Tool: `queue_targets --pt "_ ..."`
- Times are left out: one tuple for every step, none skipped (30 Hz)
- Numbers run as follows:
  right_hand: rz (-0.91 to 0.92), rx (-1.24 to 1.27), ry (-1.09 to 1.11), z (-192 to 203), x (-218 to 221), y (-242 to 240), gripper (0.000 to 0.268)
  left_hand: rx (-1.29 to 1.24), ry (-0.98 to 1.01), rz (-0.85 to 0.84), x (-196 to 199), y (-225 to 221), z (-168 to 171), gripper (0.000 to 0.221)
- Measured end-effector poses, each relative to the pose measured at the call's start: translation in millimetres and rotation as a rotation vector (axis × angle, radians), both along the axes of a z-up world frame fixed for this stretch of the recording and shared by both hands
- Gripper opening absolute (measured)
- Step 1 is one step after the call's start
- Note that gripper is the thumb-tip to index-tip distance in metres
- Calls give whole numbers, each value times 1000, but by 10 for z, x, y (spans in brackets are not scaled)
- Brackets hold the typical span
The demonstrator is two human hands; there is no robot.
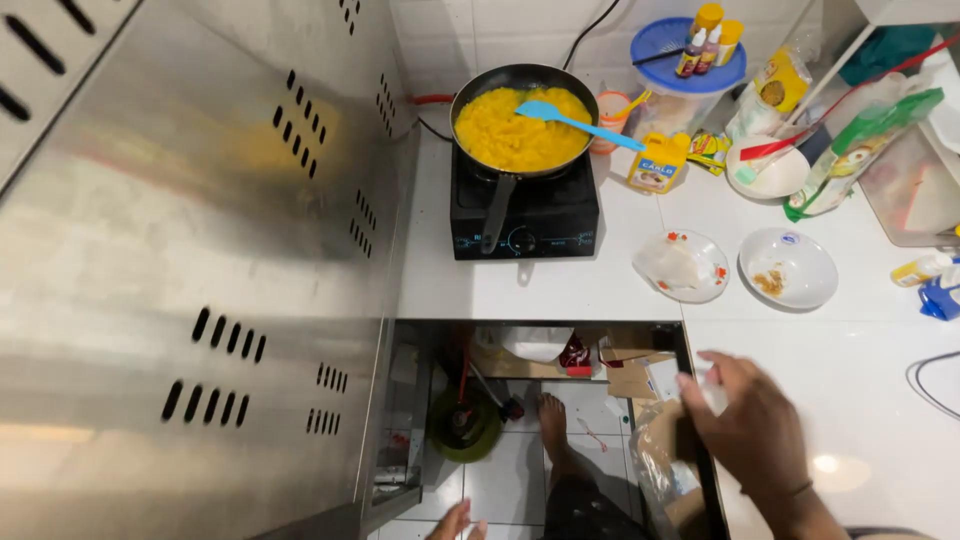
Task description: Stirring pineapple jam in a pan on a stove and weighing ingredients into a plastic bag using a digital scale.
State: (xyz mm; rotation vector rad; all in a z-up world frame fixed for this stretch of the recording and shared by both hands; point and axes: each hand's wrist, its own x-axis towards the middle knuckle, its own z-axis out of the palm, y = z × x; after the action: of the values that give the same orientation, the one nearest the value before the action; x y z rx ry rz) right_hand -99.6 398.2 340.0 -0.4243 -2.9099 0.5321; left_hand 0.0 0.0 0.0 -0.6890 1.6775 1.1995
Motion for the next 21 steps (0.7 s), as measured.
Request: queue_targets --pt "3 -2 -2 30 -281 60 40 -2 -2 3 -424 114 584 76" --pt "95 84 317 68 -565 133 25 -124 207 15 -706 246 1225 66" --pt "186 169 638 109 -864 208 15 -249 414 27 -890 364 1910 57" --pt "196 167 633 174 -1215 234 15 -249 407 36 -1108 435 2121 57" --pt "294 109 682 246 -1570 255 14 -230 428 144 -1333 504 2341 53" --pt "393 53 734 335 -1948 269 14 -208 454 254 -1587 569 2565 50" --pt "404 53 734 272 -2371 333 14 -206 453 265 -1781 591 2576 50" --pt "400 108 635 188 -2753 393 19 -177 546 330 -1925 609 2587 46" --pt "395 164 537 92 -3123 445 28 -149 640 396 -2058 624 2588 42" --pt "403 162 530 -34 -3402 519 28 -151 632 403 -2225 686 2734 42" --pt "421 100 384 -167 -3668 584 33 -168 647 389 -2382 740 2876 40" --pt "440 40 241 -290 -3943 638 39 -185 664 378 -2545 787 3020 39" --pt "449 40 236 -230 -4056 597 39 -187 658 387 -2689 850 3102 39" --pt "401 -48 7 -183 -4147 537 43 -200 680 386 -2803 899 3185 39" --pt "349 -133 -222 -139 -4226 473 49 -214 701 384 -2907 945 3265 39" --pt "359 -133 -233 -122 -4288 450 49 -218 690 393 -2988 980 3305 39" --pt "389 -135 -244 -107 -4341 423 46 -194 723 377 -3061 1011 3342 39" --pt "416 -135 -250 -90 -4393 392 45 -167 761 359 -3144 1031 3368 39" --pt "423 -133 -256 -53 -4480 366 45 -169 755 367 -3225 1044 3423 39" --pt "466 -38 -247 -24 -4522 360 39 -157 728 339 -3282 1063 3476 42" --pt "509 58 -236 3 -4560 355 36 -144 701 311 -3335 1083 3528 46"
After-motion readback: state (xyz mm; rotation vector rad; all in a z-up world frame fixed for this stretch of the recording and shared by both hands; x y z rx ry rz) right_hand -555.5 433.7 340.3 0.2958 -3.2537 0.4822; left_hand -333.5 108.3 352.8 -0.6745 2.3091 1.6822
